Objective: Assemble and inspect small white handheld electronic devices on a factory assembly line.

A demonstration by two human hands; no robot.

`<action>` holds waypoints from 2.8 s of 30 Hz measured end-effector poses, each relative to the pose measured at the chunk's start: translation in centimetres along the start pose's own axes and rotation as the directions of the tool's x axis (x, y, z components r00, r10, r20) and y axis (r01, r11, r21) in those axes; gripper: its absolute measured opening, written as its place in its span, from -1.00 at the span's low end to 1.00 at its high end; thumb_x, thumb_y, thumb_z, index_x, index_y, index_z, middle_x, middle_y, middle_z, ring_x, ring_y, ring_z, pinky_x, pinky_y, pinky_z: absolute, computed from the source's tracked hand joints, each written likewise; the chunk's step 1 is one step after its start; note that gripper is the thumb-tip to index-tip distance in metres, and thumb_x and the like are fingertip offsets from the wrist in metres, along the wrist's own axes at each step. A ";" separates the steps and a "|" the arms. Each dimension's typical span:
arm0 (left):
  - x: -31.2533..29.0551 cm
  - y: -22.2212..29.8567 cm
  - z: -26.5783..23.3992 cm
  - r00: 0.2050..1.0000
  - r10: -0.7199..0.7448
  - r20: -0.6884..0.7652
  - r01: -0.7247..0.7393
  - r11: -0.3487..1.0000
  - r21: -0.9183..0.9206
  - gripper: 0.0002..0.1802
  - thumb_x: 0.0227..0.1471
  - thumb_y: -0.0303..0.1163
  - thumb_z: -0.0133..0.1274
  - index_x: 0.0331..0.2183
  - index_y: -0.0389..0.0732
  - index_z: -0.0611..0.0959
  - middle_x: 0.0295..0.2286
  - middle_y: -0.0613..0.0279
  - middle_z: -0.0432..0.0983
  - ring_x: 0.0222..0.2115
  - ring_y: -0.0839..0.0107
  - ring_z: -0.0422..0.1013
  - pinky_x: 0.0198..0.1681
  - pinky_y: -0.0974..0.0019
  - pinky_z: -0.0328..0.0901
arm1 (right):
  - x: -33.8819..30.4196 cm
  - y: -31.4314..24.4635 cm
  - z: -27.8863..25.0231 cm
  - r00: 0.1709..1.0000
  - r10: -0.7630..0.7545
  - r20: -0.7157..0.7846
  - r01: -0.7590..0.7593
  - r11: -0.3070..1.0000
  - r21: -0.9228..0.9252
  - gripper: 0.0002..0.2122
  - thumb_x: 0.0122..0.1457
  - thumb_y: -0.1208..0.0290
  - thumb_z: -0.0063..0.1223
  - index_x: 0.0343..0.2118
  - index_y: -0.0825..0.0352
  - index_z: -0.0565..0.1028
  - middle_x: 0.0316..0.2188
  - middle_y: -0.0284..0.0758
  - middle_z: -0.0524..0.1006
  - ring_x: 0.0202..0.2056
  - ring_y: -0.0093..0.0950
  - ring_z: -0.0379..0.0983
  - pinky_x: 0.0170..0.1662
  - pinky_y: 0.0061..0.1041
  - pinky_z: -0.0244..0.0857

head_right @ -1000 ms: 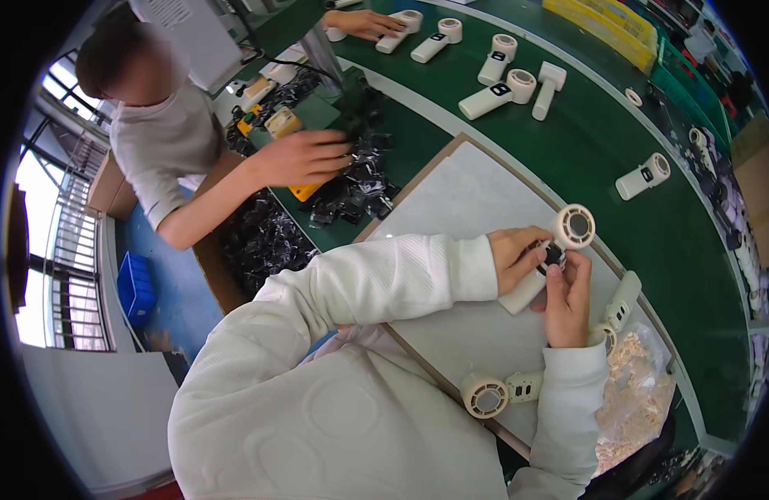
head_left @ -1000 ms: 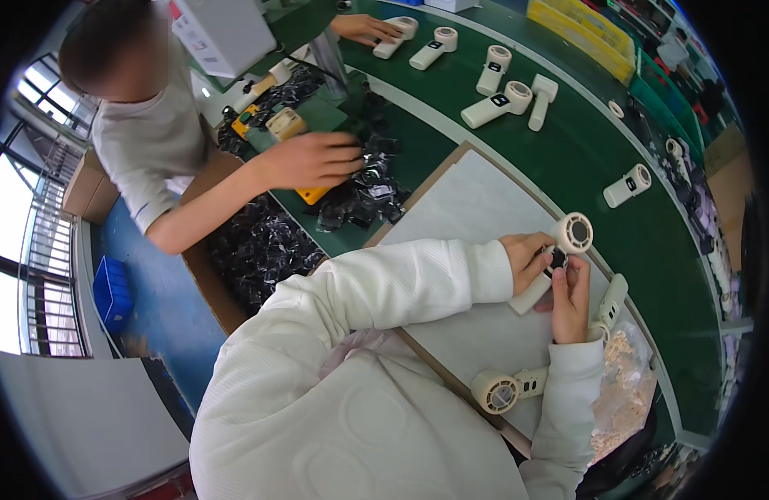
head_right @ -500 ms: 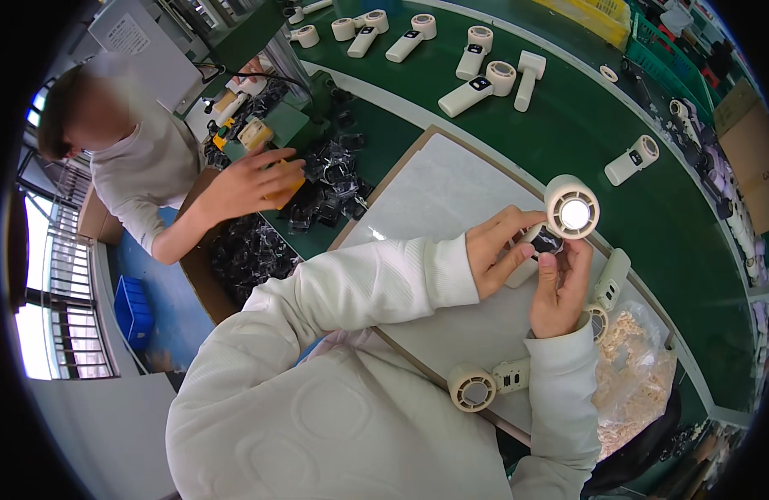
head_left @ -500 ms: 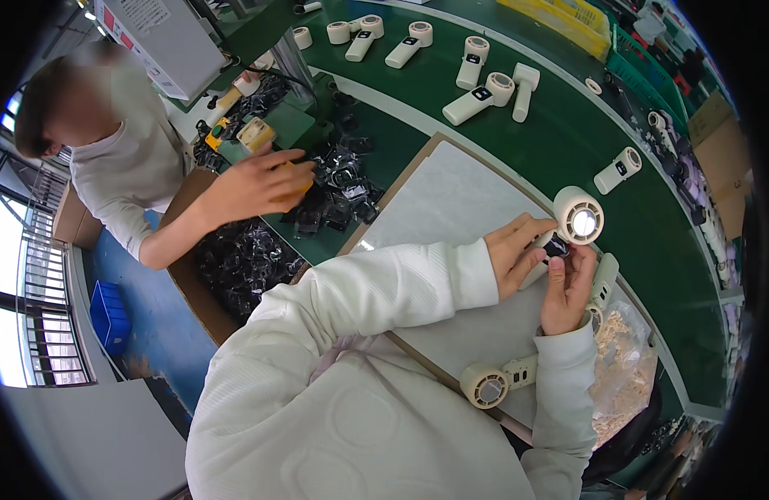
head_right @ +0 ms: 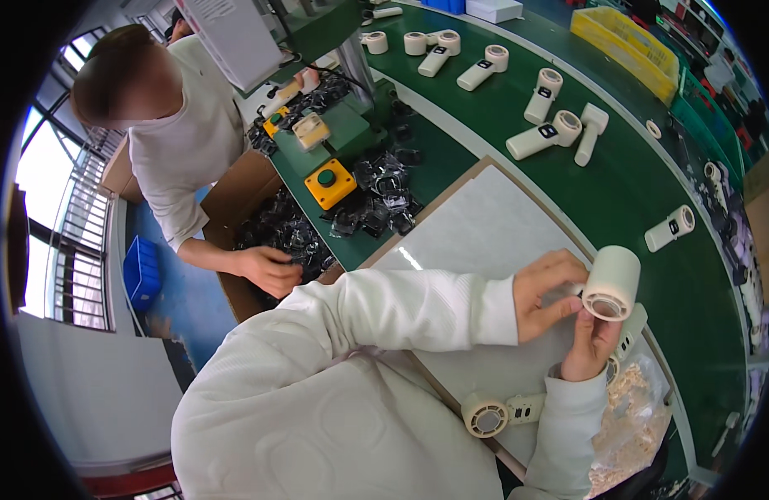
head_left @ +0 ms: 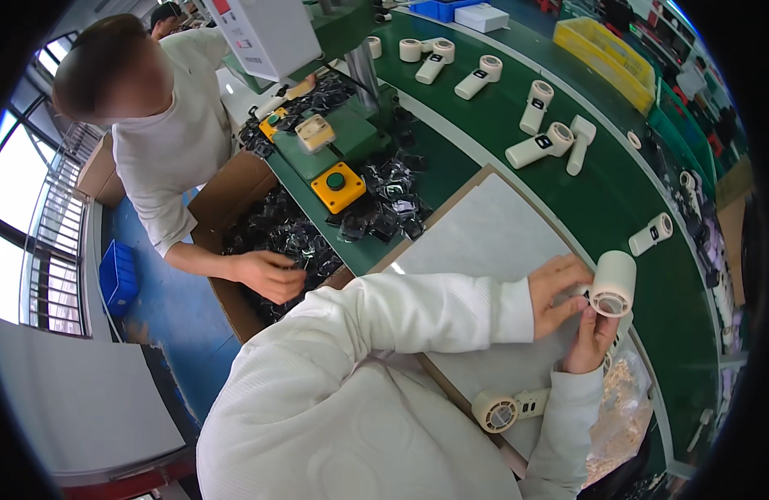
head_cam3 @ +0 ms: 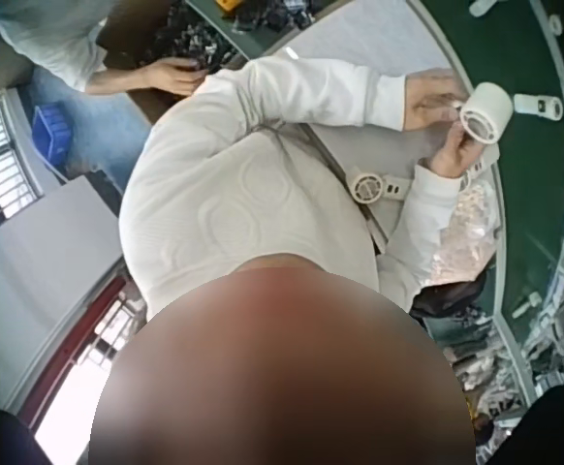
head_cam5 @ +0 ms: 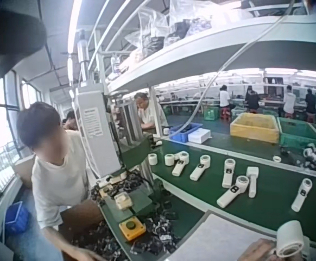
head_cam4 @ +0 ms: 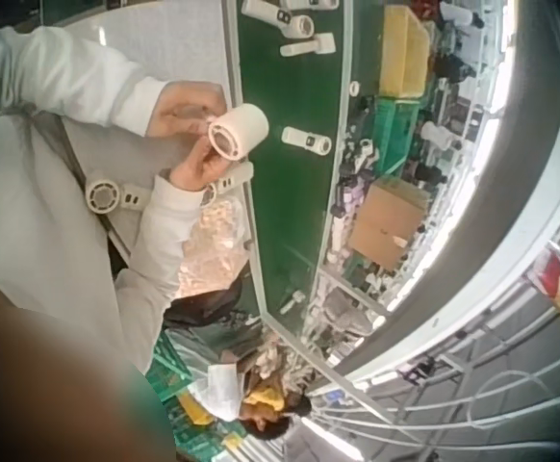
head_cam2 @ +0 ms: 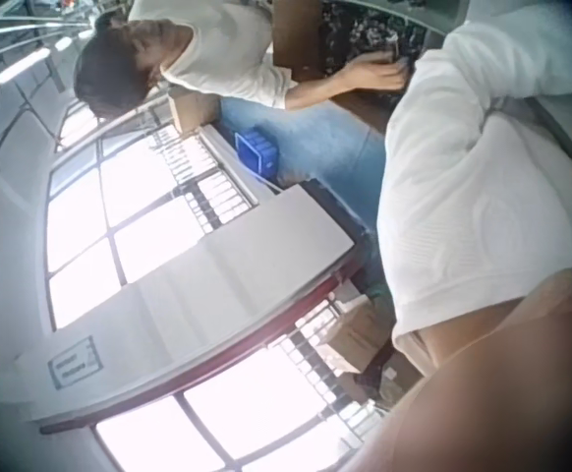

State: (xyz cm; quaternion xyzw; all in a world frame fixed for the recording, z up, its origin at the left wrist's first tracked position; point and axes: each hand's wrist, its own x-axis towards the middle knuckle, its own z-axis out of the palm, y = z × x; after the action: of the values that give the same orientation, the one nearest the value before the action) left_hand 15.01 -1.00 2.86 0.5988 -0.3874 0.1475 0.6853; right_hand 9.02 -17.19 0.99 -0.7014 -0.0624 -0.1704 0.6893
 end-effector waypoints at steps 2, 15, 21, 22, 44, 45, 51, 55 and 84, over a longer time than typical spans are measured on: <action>0.2 0.1 0.4 0.999 -0.028 -0.020 0.028 0.999 -0.015 -0.70 -0.02 -0.53 0.00 -0.16 -0.24 0.48 -0.26 0.11 0.37 -0.30 0.21 0.29 -0.20 0.29 0.25 | 0.3 0.1 0.1 0.999 -0.001 -0.042 0.001 1.000 0.005 -0.65 0.28 0.48 -0.10 0.12 0.38 0.29 0.02 -0.21 0.41 -0.02 -0.42 0.36 0.11 -0.48 0.17; -0.2 -1.2 0.3 0.948 -0.308 -0.084 0.285 0.935 -0.210 -0.76 0.12 -0.41 0.02 -0.14 -0.23 0.48 -0.31 0.23 0.43 -0.36 0.44 0.31 -0.21 0.41 0.24 | 1.9 -1.4 3.5 0.993 0.013 0.113 -0.021 0.997 0.076 -0.53 0.30 0.44 -0.13 0.24 0.36 0.12 0.10 -0.16 0.31 0.04 -0.36 0.30 0.13 -0.43 0.16; -1.5 -2.7 0.8 0.940 -0.329 -0.094 0.322 0.943 -0.082 -0.70 0.14 -0.42 -0.02 -0.06 -0.23 0.45 -0.28 0.19 0.43 -0.34 0.42 0.32 -0.17 0.38 0.24 | 1.9 -1.0 3.2 0.997 0.034 0.074 -0.038 0.998 0.048 -0.56 0.28 0.48 -0.12 0.20 0.38 0.16 0.04 -0.15 0.36 -0.01 -0.36 0.34 0.11 -0.42 0.18; -1.6 -2.8 1.0 0.937 -0.336 -0.099 0.332 0.942 -0.054 -0.68 0.16 -0.41 -0.02 -0.04 -0.23 0.44 -0.27 0.20 0.44 -0.33 0.43 0.32 -0.14 0.38 0.23 | 1.8 -0.9 3.0 0.996 0.050 0.080 -0.054 0.997 0.053 -0.57 0.28 0.49 -0.12 0.19 0.39 0.17 0.03 -0.15 0.37 -0.02 -0.37 0.35 0.11 -0.43 0.18; -4.8 6.6 -15.1 0.840 -0.537 0.076 0.535 0.844 0.048 -0.50 0.08 -0.45 0.02 0.08 -0.28 0.41 -0.09 0.08 0.48 -0.16 0.30 0.42 -0.08 0.34 0.31 | 1.2 0.7 2.1 0.969 0.207 0.132 -0.171 0.955 -0.241 -0.66 0.31 0.38 -0.20 0.09 0.41 0.32 0.00 -0.22 0.41 0.00 -0.39 0.30 0.11 -0.48 0.12; -6.0 7.9 -17.3 0.834 -0.551 0.032 0.546 0.832 0.102 -0.51 0.05 -0.45 0.04 0.05 -0.29 0.44 -0.10 0.08 0.48 -0.17 0.30 0.42 -0.08 0.35 0.31 | 1.5 0.3 2.1 0.958 0.225 0.176 -0.171 0.945 -0.278 -0.67 0.34 0.35 -0.22 0.08 0.41 0.33 0.01 -0.23 0.40 0.01 -0.43 0.29 0.11 -0.51 0.11; -11.9 12.9 -25.9 0.794 -0.446 -0.413 0.581 0.758 0.297 -0.52 0.01 -0.46 0.04 0.02 -0.31 0.48 -0.13 0.08 0.49 -0.20 0.31 0.42 -0.07 0.35 0.30 | 2.1 -0.1 2.3 0.930 0.262 0.259 -0.173 0.932 -0.319 -0.69 0.25 0.46 -0.14 0.03 0.40 0.37 -0.03 -0.22 0.43 -0.03 -0.40 0.32 0.11 -0.50 0.13; -11.4 13.8 -32.0 0.776 -0.152 -0.612 0.562 0.608 0.561 -0.53 0.02 -0.46 0.05 0.01 -0.31 0.49 -0.13 0.09 0.51 -0.19 0.32 0.42 -0.06 0.36 0.30 | 2.2 -0.2 2.7 0.916 0.290 0.276 -0.182 0.916 -0.357 -0.70 0.23 0.48 -0.13 0.02 0.40 0.38 -0.05 -0.23 0.44 -0.05 -0.42 0.32 0.10 -0.51 0.13; -5.0 13.3 -36.5 0.569 -0.516 -0.640 0.722 -0.059 0.690 -0.27 -0.04 -0.11 0.22 0.15 -0.05 0.38 -0.06 0.09 0.49 -0.26 0.26 0.49 -0.14 0.31 0.37 | -2.8 -9.3 -1.6 0.901 0.283 0.329 -0.146 0.911 -0.385 -0.61 0.22 0.33 -0.09 0.08 0.37 0.34 -0.03 -0.25 0.40 -0.06 -0.41 0.31 0.05 -0.48 0.12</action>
State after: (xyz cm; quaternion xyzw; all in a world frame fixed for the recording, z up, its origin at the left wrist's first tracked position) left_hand 15.80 37.58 9.34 0.9592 0.1550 0.0624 0.2281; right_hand 3.13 -18.00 8.81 -0.8351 -0.0836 0.0377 0.5424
